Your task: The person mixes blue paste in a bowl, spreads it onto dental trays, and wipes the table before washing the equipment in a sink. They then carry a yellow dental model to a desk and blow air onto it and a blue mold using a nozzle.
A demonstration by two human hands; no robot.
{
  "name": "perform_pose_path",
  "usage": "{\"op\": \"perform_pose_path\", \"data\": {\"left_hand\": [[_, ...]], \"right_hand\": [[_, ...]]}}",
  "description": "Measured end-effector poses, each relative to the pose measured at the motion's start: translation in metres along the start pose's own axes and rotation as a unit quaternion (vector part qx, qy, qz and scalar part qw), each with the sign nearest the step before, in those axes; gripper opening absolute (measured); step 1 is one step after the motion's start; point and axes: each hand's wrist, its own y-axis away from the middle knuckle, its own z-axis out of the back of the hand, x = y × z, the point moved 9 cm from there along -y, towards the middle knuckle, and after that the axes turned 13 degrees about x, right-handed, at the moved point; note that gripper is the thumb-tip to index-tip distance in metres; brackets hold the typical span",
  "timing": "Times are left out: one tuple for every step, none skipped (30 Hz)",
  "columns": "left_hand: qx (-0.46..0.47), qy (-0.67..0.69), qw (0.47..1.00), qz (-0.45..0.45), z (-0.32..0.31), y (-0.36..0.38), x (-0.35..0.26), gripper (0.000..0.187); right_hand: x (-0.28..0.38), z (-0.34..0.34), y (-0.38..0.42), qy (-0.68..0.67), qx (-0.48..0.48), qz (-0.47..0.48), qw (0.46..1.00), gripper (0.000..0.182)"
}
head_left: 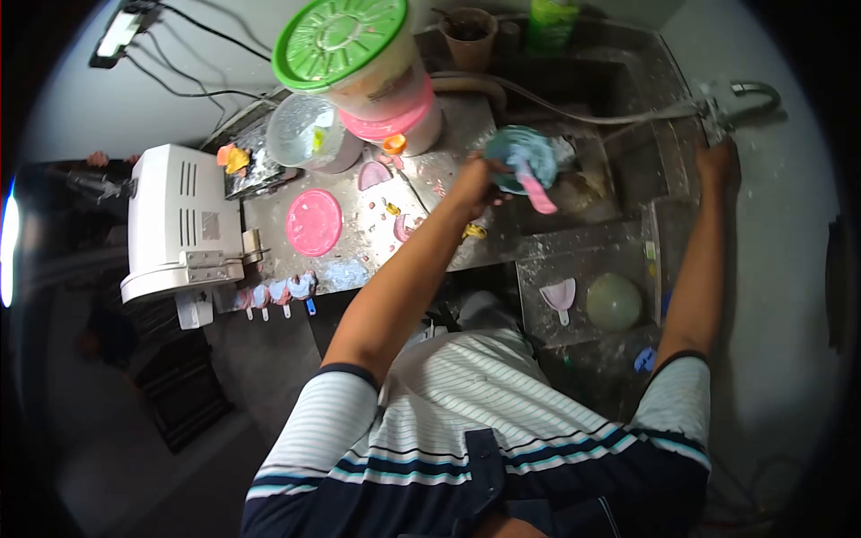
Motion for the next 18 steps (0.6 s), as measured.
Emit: {"op": "perform_pose_path", "data": {"left_hand": [[-0.011, 0.021, 0.999, 0.03, 0.006, -0.032, 0.02, 0.03], [0.033, 0.012, 0.999, -0.006, -0.012, -0.047, 0.01, 0.022], [0.066, 0.009, 0.998, -0.014, -0.024, -0.066, 0.008, 0.017], [0.042, 0.001, 0.999, -0.02, -0.028, -0.086, 0.01, 0.017], [0.02, -0.008, 1.0, -0.023, -0.031, -0.1, 0.011, 0.019], [0.024, -0.011, 0.999, -0.017, -0.038, -0.108, 0.009, 0.019], [0.01, 0.012, 1.0, -0.014, -0.045, -0.116, 0.009, 0.022], [-0.001, 0.033, 0.999, -0.011, -0.057, -0.122, 0.007, 0.026], [0.012, 0.029, 0.999, -0.004, -0.072, -0.126, 0.004, 0.026], [-0.029, 0.041, 0.999, 0.001, -0.075, -0.124, 0.001, 0.033], [-0.073, 0.054, 0.996, 0.005, -0.074, -0.123, 0.0, 0.041], [-0.038, 0.049, 0.998, 0.013, -0.068, -0.142, 0.012, 0.054], [-0.033, 0.047, 0.998, 0.018, -0.067, -0.145, 0.017, 0.054], [-0.041, 0.065, 0.997, 0.011, -0.064, -0.146, 0.019, 0.054], [-0.05, 0.083, 0.995, 0.004, -0.06, -0.147, 0.023, 0.054], [-0.028, 0.109, 0.994, -0.016, -0.057, -0.151, 0.028, 0.059], [-0.028, 0.104, 0.994, -0.012, -0.055, -0.15, 0.031, 0.059], [-0.063, 0.079, 0.995, -0.018, -0.047, -0.145, 0.03, 0.06]], "right_hand": [[-0.001, -0.014, -0.003, -0.006, 0.001, 0.011, 1.0, 0.088], [-0.006, -0.024, -0.001, 0.015, -0.086, 0.038, 0.995, 0.083], [-0.008, -0.023, 0.004, 0.038, -0.173, 0.061, 0.982, 0.079], [-0.01, -0.022, 0.005, 0.038, -0.172, 0.061, 0.982, 0.079], [-0.004, -0.024, 0.011, 0.029, -0.163, 0.118, 0.979, 0.074], [0.001, -0.024, 0.019, 0.021, -0.155, 0.169, 0.973, 0.07], [0.0, -0.027, 0.026, 0.024, -0.153, 0.158, 0.975, 0.07], [0.002, -0.03, 0.034, 0.033, -0.153, 0.141, 0.978, 0.067], [0.008, -0.027, 0.042, 0.043, -0.154, 0.123, 0.979, 0.065], [0.026, -0.019, 0.063, 0.015, -0.145, 0.119, 0.982, 0.062], [0.051, -0.011, 0.085, -0.015, -0.136, 0.116, 0.984, 0.06], [0.077, -0.017, 0.096, -0.086, -0.07, 0.143, 0.983, 0.052], [0.1, -0.026, 0.104, -0.159, -0.003, 0.169, 0.973, 0.045], [0.118, -0.051, 0.107, -0.236, 0.082, 0.178, 0.952, 0.039], [0.135, -0.084, 0.107, -0.312, 0.167, 0.186, 0.917, 0.032], [0.15, -0.111, 0.104, -0.234, 0.194, 0.199, 0.932, 0.029], [0.161, -0.142, 0.1, -0.156, 0.219, 0.211, 0.94, 0.027], [0.168, -0.174, 0.097, -0.122, 0.193, 0.24, 0.944, 0.025]]}}
